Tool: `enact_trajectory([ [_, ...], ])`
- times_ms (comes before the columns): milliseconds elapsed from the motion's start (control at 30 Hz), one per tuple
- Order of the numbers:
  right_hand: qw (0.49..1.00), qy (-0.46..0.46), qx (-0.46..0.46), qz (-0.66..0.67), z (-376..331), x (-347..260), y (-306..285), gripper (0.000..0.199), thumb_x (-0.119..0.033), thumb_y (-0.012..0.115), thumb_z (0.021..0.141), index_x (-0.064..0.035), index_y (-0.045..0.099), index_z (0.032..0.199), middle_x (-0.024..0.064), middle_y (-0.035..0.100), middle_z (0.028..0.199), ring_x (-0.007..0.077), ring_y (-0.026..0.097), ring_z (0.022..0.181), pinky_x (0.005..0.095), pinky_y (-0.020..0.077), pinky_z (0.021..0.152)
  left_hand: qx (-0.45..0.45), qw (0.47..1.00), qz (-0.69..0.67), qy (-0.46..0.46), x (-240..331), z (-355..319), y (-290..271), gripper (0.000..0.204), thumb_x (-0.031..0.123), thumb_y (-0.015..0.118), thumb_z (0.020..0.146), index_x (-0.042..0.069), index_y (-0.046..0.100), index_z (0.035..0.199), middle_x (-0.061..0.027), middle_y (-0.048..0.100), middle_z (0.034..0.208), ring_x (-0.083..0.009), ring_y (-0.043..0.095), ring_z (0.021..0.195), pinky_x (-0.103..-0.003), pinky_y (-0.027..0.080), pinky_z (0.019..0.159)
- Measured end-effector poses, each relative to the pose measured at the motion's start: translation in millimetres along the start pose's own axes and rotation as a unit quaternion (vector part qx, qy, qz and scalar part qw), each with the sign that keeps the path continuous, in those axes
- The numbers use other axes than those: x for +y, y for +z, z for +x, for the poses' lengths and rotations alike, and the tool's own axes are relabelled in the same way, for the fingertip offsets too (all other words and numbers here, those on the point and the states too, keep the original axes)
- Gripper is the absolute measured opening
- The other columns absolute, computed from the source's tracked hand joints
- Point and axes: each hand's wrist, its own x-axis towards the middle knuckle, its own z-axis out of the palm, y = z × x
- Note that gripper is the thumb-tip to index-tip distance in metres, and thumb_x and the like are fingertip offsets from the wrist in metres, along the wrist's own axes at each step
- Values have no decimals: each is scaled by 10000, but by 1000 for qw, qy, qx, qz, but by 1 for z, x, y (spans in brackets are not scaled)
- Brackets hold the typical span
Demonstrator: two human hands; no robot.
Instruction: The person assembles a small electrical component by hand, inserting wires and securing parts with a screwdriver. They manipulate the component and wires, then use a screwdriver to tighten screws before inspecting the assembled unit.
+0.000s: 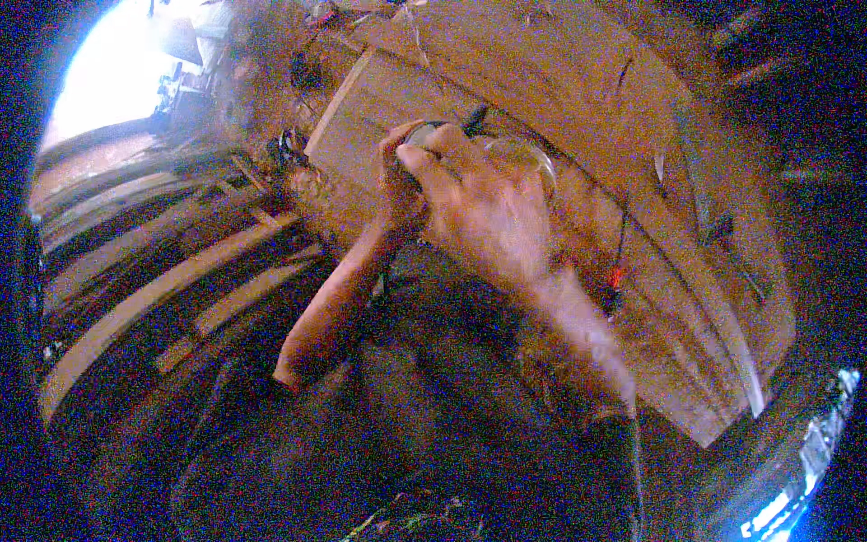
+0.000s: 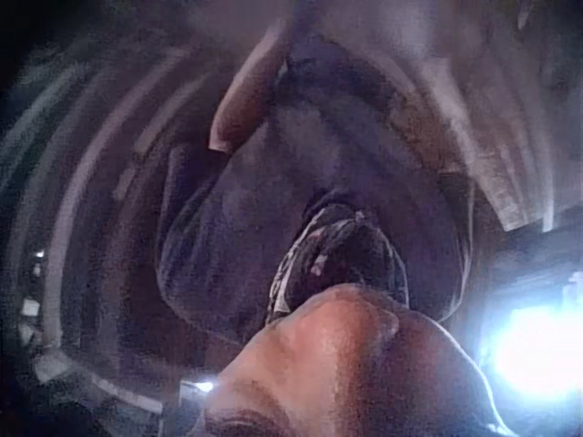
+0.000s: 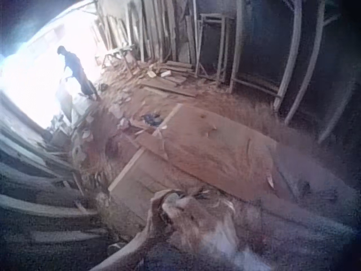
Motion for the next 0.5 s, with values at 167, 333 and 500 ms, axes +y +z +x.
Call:
enact_trajectory([
  [167, 980, -21, -172, -100, 25, 4, -16, 188, -142, 723, 866, -150, 717, 1053, 45, 638, 1013, 298, 706, 770, 402, 585, 641, -29, 999, -31, 9, 15, 11, -6, 965, 294, 933, 647, 88, 370, 1402, -197, 530, 1298, -395, 568, 1170, -469, 494, 964],
  [333, 971, -56, -210, -98, 35, -2, -17, 162, -129, 717, 858, -149, 715, 1019, 31, 643, 998, 288, 705, 770, 399, 582, 644, -11, 998, -59, 21, 25, 15, -12, 970, 300, 931, 635, 97, 382, 1407, -187, 540, 1306, -394, 574, 1175, -458, 508, 961],
  [500, 960, -68, -239, -128, 45, -9, -14, 146, -116, 705, 859, -126, 673, 1001, 32, 648, 994, 291, 703, 794, 395, 580, 661, 33, 997, -46, 44, 19, 15, -8, 915, 310, 915, 641, 88, 434, 1388, -185, 568, 1283, -382, 594, 1165, -445, 520, 951],
])
